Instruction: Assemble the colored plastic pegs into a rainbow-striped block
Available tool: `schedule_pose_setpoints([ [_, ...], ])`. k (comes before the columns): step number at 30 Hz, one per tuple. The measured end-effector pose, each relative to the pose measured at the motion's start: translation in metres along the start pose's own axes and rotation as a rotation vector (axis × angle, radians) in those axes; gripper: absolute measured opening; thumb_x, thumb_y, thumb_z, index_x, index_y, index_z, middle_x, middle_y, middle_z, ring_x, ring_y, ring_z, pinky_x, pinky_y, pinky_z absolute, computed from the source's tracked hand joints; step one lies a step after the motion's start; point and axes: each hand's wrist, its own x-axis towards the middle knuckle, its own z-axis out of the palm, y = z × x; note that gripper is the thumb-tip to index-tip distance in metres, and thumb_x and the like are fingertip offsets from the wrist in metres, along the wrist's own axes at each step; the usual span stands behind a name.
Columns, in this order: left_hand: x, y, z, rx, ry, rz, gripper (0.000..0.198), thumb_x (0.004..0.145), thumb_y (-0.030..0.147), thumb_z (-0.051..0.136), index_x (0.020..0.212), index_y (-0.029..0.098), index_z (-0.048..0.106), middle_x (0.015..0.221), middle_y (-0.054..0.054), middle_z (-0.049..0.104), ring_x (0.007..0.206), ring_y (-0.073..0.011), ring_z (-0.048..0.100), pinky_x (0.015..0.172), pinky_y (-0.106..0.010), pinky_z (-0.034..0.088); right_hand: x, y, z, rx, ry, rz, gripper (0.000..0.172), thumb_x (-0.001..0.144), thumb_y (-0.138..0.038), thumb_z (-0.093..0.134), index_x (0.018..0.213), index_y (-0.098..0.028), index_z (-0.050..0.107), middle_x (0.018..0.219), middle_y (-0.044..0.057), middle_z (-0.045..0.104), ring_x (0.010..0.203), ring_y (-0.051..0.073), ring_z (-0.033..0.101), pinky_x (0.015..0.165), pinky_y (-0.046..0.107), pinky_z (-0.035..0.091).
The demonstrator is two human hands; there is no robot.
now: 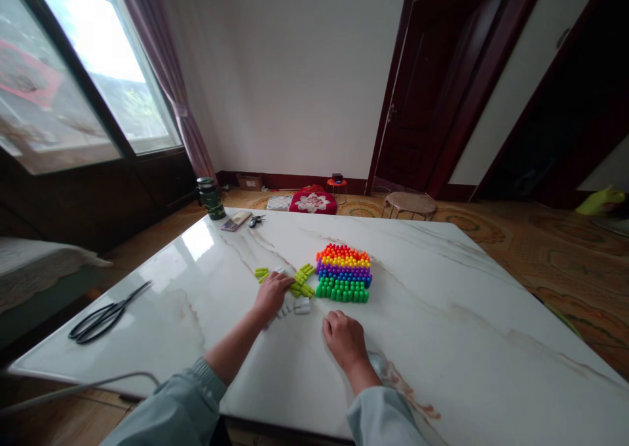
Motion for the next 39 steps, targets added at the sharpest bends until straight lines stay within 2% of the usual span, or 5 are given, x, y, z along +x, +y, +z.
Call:
schedule_pose_setpoints([
  [8,-0.030,0.014,0.003,-0.118,0.237,-0.058,0.028,0.087,0.016,0.045,0.109,0.023,0.062,0.111,-0.006,0.060,0.104,-0.0217,0.052,0.092,-0.036,0.041,-0.001,0.000,-0.001,-0.001,-0.007,0.001,0.023,0.089,-0.025,0.047,0.070,-0.021,0.059,0.071,0.000,0.064,0.061,0.012,0.057,0.056,0.028,0.024],
  [17,-0.022,0.024,0.017,0.010,0.044,-0.126,0.055,0.070,0.004,0.050,0.119,0.027,0.061,0.131,-0.006,0.053,0.119,-0.0291,0.041,0.096,-0.043,0.038,0.000,0.000,0.000,0.006,0.002,0.002,0.022,0.088,-0.023,0.047,0.070,-0.020,0.059,0.070,0.000,0.063,0.061,0.011,0.057,0.056,0.027,0.024],
  [28,-0.027,0.023,0.015,-0.389,0.443,0.069,0.020,0.089,0.016,0.047,0.099,0.020,0.064,0.105,-0.008,0.061,0.100,-0.0200,0.055,0.088,-0.036,0.047,0.000,0.000,-0.001,0.031,-0.025,0.018,0.026,0.090,-0.026,0.044,0.071,-0.020,0.059,0.072,0.001,0.064,0.062,0.011,0.057,0.056,0.025,0.027],
  [36,-0.069,0.066,0.025,-0.762,0.011,0.076,0.018,0.087,0.019,0.050,0.099,0.020,0.063,0.092,-0.004,0.068,0.082,-0.0149,0.063,0.076,-0.027,0.052,-0.003,0.002,-0.010,0.254,0.015,-0.115,0.037,0.093,-0.042,0.040,0.117,-0.016,0.050,0.092,0.007,0.066,0.077,0.016,0.063,0.065,0.024,0.041],
  [39,-0.069,0.071,0.023,-0.750,-0.048,0.099,0.021,0.086,0.016,0.049,0.101,0.020,0.064,0.094,-0.003,0.069,0.085,-0.0157,0.063,0.081,-0.029,0.050,-0.002,0.002,-0.010,0.299,0.012,-0.162,0.027,0.094,-0.035,0.039,0.111,-0.018,0.052,0.096,0.006,0.064,0.082,0.016,0.063,0.069,0.024,0.043],
])
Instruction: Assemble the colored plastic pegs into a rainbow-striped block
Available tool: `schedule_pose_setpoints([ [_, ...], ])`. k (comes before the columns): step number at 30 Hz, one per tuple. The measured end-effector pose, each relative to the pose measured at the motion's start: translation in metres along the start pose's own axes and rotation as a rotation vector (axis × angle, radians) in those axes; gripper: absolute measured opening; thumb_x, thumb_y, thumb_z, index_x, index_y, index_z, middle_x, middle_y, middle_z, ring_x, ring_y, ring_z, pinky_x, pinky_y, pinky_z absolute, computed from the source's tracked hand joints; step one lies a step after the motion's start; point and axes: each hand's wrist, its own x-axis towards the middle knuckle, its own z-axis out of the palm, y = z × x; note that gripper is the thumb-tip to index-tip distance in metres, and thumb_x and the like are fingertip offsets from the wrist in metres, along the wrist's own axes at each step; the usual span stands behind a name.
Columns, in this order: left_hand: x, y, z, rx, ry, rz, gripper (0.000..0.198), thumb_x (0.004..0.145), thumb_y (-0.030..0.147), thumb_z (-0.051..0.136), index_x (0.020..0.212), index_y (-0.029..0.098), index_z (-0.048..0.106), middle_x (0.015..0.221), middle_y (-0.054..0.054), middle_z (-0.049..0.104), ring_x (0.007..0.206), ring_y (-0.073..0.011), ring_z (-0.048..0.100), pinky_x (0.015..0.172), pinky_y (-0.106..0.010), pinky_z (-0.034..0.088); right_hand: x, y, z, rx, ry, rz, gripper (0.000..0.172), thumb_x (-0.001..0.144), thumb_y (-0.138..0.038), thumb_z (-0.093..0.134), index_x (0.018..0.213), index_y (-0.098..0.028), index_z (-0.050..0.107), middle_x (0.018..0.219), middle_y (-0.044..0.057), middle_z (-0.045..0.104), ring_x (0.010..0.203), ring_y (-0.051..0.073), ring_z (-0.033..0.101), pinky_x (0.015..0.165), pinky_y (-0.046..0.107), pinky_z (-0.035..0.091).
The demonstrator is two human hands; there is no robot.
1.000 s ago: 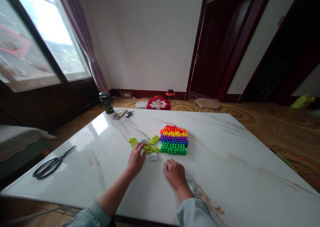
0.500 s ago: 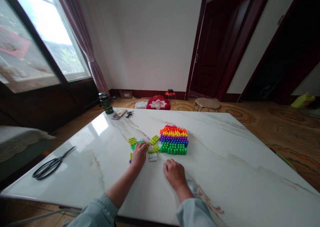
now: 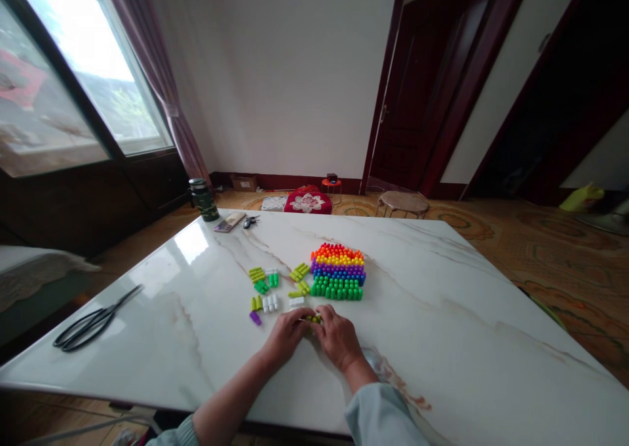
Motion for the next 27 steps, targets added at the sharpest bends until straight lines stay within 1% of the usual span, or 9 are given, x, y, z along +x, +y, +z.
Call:
schedule_pose_setpoints([
  [4,0.004,-0.002,-0.001,0.117,-0.021,0.071,0.033,0.084,0.011,0.045,0.112,0.021,0.059,0.104,-0.005,0.066,0.098,-0.0182,0.058,0.090,-0.033,0.046,0.001,0.002,0.005,-0.009,0.010,0.023,0.021,0.096,-0.029,0.036,0.098,-0.019,0.054,0.089,0.005,0.062,0.079,0.015,0.062,0.068,0.023,0.044],
  [8,0.005,-0.015,0.006,0.265,0.052,0.108,0.052,0.072,0.000,0.042,0.121,0.015,0.052,0.116,-0.011,0.061,0.113,-0.0219,0.049,0.099,-0.041,0.041,0.001,0.005,0.009,-0.031,0.047,0.045,0.023,0.097,-0.025,0.033,0.093,-0.018,0.054,0.087,0.005,0.060,0.075,0.014,0.061,0.066,0.022,0.044],
  [10,0.006,-0.022,0.011,0.322,0.109,0.099,0.057,0.069,-0.001,0.041,0.123,0.012,0.049,0.123,-0.014,0.057,0.119,-0.0238,0.045,0.104,-0.046,0.037,0.001,0.006,0.011,-0.040,0.080,0.061,0.022,0.096,-0.023,0.034,0.095,-0.017,0.055,0.089,0.005,0.061,0.077,0.014,0.062,0.066,0.022,0.044],
  [13,0.007,-0.028,0.015,0.367,0.190,0.060,0.059,0.068,-0.001,0.041,0.125,0.011,0.047,0.130,-0.016,0.051,0.126,-0.0263,0.040,0.106,-0.051,0.033,0.002,0.008,0.013,-0.068,0.120,0.102,0.020,0.094,-0.022,0.037,0.104,-0.018,0.054,0.094,0.007,0.062,0.079,0.015,0.062,0.067,0.022,0.045],
  [16,0.005,-0.028,0.013,0.321,0.224,0.042,0.054,0.070,0.001,0.042,0.122,0.015,0.049,0.127,-0.015,0.052,0.122,-0.0254,0.044,0.101,-0.048,0.039,0.004,0.008,0.013,-0.069,0.145,0.138,0.022,0.093,-0.023,0.039,0.111,-0.018,0.050,0.096,0.008,0.062,0.080,0.016,0.062,0.065,0.024,0.046],
  [19,0.003,-0.022,0.007,0.236,0.220,0.023,0.038,0.072,0.002,0.043,0.102,0.017,0.059,0.109,-0.010,0.058,0.106,-0.0217,0.054,0.090,-0.039,0.048,0.004,0.006,0.009,-0.065,0.173,0.151,0.016,0.093,-0.026,0.038,0.093,-0.018,0.053,0.083,0.005,0.058,0.073,0.015,0.059,0.063,0.024,0.043],
  [21,0.003,-0.017,0.004,0.212,0.192,0.015,0.030,0.072,0.002,0.043,0.087,0.019,0.064,0.097,-0.008,0.060,0.097,-0.0199,0.057,0.086,-0.036,0.049,0.003,0.004,0.006,-0.085,0.176,0.131,0.021,0.093,-0.027,0.038,0.079,-0.019,0.052,0.077,0.003,0.054,0.067,0.014,0.055,0.062,0.023,0.040],
  [22,0.003,-0.014,0.003,0.213,0.172,0.019,0.030,0.072,0.002,0.044,0.084,0.019,0.065,0.096,-0.007,0.061,0.097,-0.0197,0.056,0.087,-0.036,0.048,0.002,0.003,0.005,-0.097,0.172,0.115,0.024,0.093,-0.027,0.038,0.075,-0.019,0.051,0.076,0.002,0.053,0.065,0.013,0.053,0.061,0.023,0.039],
  [27,0.004,-0.002,0.002,0.278,0.057,0.071,0.041,0.067,-0.001,0.048,0.089,0.024,0.072,0.124,-0.004,0.058,0.115,-0.0229,0.047,0.098,-0.041,0.041,-0.001,0.000,0.003,-0.125,0.119,0.061,0.025,0.091,-0.026,0.043,0.069,-0.018,0.054,0.078,0.002,0.053,0.064,0.011,0.052,0.061,0.022,0.036],
])
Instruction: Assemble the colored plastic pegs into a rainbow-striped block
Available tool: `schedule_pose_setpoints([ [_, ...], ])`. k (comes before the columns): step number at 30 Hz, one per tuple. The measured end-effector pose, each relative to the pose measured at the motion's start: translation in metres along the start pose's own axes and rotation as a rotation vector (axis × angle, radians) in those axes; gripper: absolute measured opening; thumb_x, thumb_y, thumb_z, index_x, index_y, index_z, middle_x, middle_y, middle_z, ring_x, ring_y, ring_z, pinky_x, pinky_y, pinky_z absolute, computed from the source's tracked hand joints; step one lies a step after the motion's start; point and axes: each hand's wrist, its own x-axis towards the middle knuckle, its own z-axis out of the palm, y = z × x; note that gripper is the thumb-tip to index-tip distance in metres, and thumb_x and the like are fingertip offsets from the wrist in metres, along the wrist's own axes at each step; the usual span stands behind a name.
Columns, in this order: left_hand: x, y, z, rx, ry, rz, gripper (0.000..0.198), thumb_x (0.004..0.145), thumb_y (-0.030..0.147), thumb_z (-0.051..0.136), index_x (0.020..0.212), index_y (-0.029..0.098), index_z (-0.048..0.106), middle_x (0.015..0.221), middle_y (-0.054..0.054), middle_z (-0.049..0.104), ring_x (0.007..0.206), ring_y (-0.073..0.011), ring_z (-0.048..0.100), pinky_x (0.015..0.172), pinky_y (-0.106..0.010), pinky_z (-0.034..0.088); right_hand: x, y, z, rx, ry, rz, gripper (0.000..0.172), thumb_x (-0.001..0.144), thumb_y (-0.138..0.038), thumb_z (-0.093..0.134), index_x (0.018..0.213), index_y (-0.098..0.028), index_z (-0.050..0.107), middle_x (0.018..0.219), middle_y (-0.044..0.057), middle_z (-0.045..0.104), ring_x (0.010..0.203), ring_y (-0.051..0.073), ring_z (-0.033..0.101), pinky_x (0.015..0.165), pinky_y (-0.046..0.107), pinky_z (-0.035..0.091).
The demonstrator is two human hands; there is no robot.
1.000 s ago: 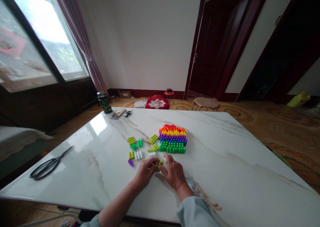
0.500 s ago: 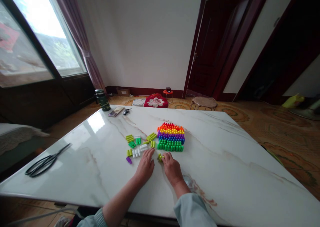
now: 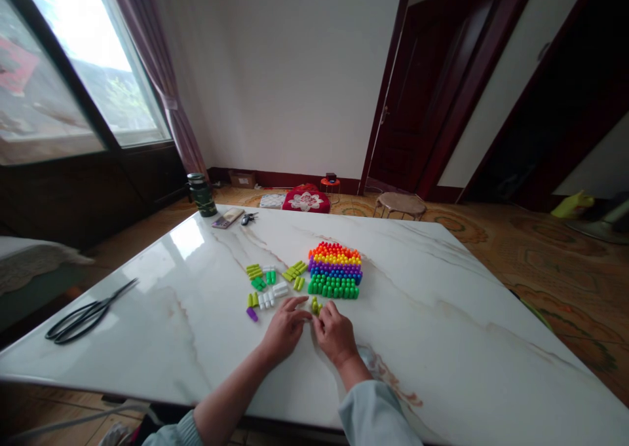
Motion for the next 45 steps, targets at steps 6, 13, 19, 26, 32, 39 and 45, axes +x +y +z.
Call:
schedule_pose_setpoints([
  [6,0.0018,0.0009,-0.0008,0.000,-0.034,0.031,0.040,0.068,0.000,0.047,0.087,0.024,0.073,0.118,-0.003,0.064,0.112,-0.0233,0.049,0.097,-0.042,0.042,0.0017,-0.0005,0.0003,-0.013,-0.080,0.059,0.015,0.088,-0.022,0.045,0.080,-0.018,0.057,0.089,0.004,0.054,0.075,0.013,0.057,0.067,0.022,0.040],
  [13,-0.0005,0.0014,-0.0011,-0.001,-0.003,0.000,0.034,0.072,0.003,0.049,0.086,0.023,0.072,0.118,-0.007,0.062,0.111,-0.0237,0.052,0.096,-0.043,0.044,0.0038,0.0001,0.0024,0.002,-0.131,0.064,0.020,0.086,-0.020,0.046,0.102,-0.020,0.056,0.112,0.007,0.055,0.083,0.014,0.060,0.073,0.023,0.044],
  [19,0.0005,0.0026,-0.0013,0.049,-0.034,-0.001,0.037,0.069,0.002,0.052,0.088,0.025,0.072,0.135,-0.003,0.051,0.116,-0.0240,0.048,0.098,-0.042,0.042,0.0037,0.0019,0.0045,-0.007,-0.131,0.093,0.023,0.085,-0.019,0.047,0.106,-0.018,0.056,0.119,0.010,0.053,0.091,0.017,0.062,0.077,0.025,0.046],
  [26,0.0000,0.0017,-0.0008,0.027,-0.031,-0.002,0.033,0.068,0.001,0.052,0.083,0.024,0.071,0.123,-0.005,0.059,0.114,-0.0231,0.050,0.097,-0.040,0.043,0.0037,0.0015,0.0039,0.000,-0.171,0.083,0.030,0.087,-0.020,0.044,0.116,-0.019,0.053,0.126,0.010,0.053,0.093,0.017,0.062,0.081,0.026,0.048],
  [32,-0.0003,0.0017,-0.0003,-0.018,-0.002,-0.080,0.029,0.071,0.006,0.055,0.089,0.023,0.071,0.135,-0.006,0.049,0.115,-0.0237,0.051,0.099,-0.041,0.043,0.0030,0.0027,0.0068,-0.025,-0.177,0.105,0.032,0.086,-0.020,0.045,0.117,-0.017,0.054,0.128,0.012,0.052,0.096,0.019,0.062,0.081,0.028,0.048],
  [39,0.0027,0.0040,-0.0003,-0.036,-0.014,-0.113,0.029,0.068,0.005,0.058,0.084,0.024,0.072,0.134,-0.002,0.051,0.111,-0.0221,0.051,0.099,-0.040,0.042,0.0050,0.0010,0.0044,-0.022,-0.232,0.122,0.034,0.087,-0.021,0.042,0.119,-0.018,0.053,0.131,0.009,0.050,0.096,0.017,0.062,0.082,0.026,0.048],
  [45,0.0011,0.0015,-0.0001,-0.089,0.015,-0.119,0.025,0.070,0.006,0.055,0.083,0.022,0.070,0.129,-0.004,0.053,0.107,-0.0196,0.055,0.097,-0.035,0.044,0.0063,-0.0005,0.0008,-0.011,-0.246,0.113,0.034,0.089,-0.022,0.040,0.120,-0.018,0.054,0.131,0.010,0.051,0.097,0.018,0.062,0.083,0.027,0.047],
])
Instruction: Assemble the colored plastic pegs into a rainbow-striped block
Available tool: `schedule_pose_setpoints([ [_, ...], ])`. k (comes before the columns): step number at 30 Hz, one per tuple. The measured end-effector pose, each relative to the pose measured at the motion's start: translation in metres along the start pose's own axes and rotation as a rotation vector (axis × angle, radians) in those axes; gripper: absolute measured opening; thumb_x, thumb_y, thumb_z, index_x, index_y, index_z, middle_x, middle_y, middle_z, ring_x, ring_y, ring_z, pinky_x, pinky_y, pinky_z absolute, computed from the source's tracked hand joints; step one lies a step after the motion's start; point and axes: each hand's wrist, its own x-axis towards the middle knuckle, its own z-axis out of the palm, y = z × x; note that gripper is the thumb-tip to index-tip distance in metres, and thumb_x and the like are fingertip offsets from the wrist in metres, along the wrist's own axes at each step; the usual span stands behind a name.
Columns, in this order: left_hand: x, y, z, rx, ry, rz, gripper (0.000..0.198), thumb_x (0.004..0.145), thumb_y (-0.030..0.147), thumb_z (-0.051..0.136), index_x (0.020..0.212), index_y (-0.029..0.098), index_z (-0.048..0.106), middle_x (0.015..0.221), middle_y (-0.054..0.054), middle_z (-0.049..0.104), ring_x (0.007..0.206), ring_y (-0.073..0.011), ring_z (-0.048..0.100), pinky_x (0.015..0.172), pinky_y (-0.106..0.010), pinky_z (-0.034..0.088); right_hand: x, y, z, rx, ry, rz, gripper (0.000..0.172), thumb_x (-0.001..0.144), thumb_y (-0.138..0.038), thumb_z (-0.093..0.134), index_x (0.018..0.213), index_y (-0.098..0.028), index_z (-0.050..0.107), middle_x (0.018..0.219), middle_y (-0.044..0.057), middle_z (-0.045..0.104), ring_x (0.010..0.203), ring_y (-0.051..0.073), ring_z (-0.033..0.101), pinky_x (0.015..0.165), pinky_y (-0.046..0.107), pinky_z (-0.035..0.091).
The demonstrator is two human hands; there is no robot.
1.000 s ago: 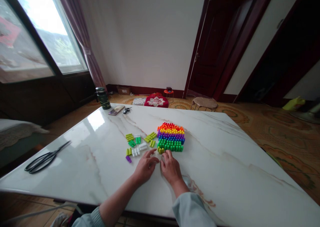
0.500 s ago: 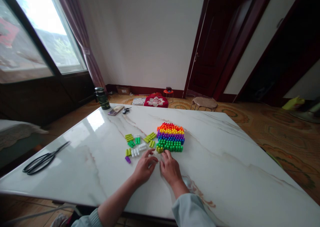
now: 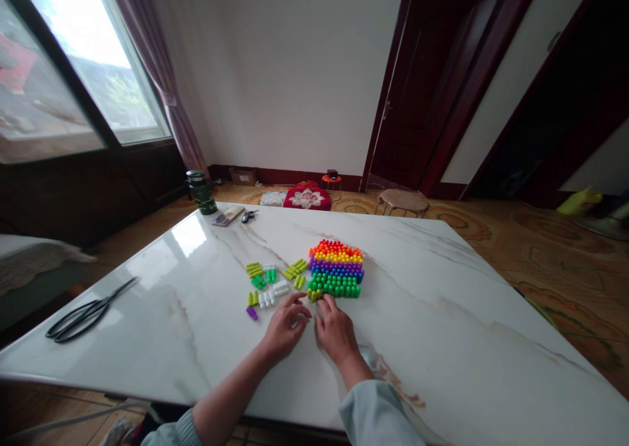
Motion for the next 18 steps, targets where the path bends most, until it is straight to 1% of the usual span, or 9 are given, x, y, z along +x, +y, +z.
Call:
schedule_pose_setpoints([
  [5,0.0003,-0.0028,0.0016,0.026,0.014,-0.006,0.036,0.071,0.009,0.056,0.102,0.023,0.067,0.127,-0.006,0.054,0.117,-0.0217,0.051,0.102,-0.036,0.041,0.0003,-0.0026,-0.0034,-0.008,0.000,-0.007,0.036,0.089,-0.021,0.040,0.121,-0.020,0.054,0.127,0.008,0.054,0.093,0.017,0.063,0.081,0.026,0.047],
  [9,0.0014,-0.0030,0.0031,0.101,-0.002,-0.004,0.047,0.070,0.013,0.057,0.116,0.023,0.061,0.130,-0.007,0.052,0.118,-0.0228,0.050,0.103,-0.038,0.040,0.0003,-0.0031,-0.0035,-0.019,0.003,-0.019,0.037,0.089,-0.021,0.040,0.123,-0.022,0.054,0.125,0.007,0.055,0.089,0.015,0.063,0.077,0.024,0.048],
  [12,0.0022,-0.0017,0.0032,0.152,-0.027,0.000,0.054,0.069,0.015,0.058,0.122,0.024,0.057,0.132,-0.006,0.050,0.120,-0.0234,0.047,0.104,-0.039,0.038,0.0002,-0.0029,-0.0026,-0.022,0.010,-0.026,0.037,0.089,-0.021,0.041,0.124,-0.022,0.054,0.125,0.008,0.055,0.088,0.015,0.063,0.077,0.024,0.048],
  [18,0.0019,-0.0019,0.0043,0.249,-0.086,0.005,0.063,0.069,0.019,0.059,0.131,0.023,0.050,0.137,-0.007,0.047,0.122,-0.0266,0.043,0.106,-0.043,0.035,0.0003,-0.0029,-0.0022,-0.022,0.017,-0.026,0.038,0.088,-0.021,0.041,0.124,-0.019,0.053,0.125,0.009,0.055,0.090,0.016,0.063,0.079,0.025,0.049],
])
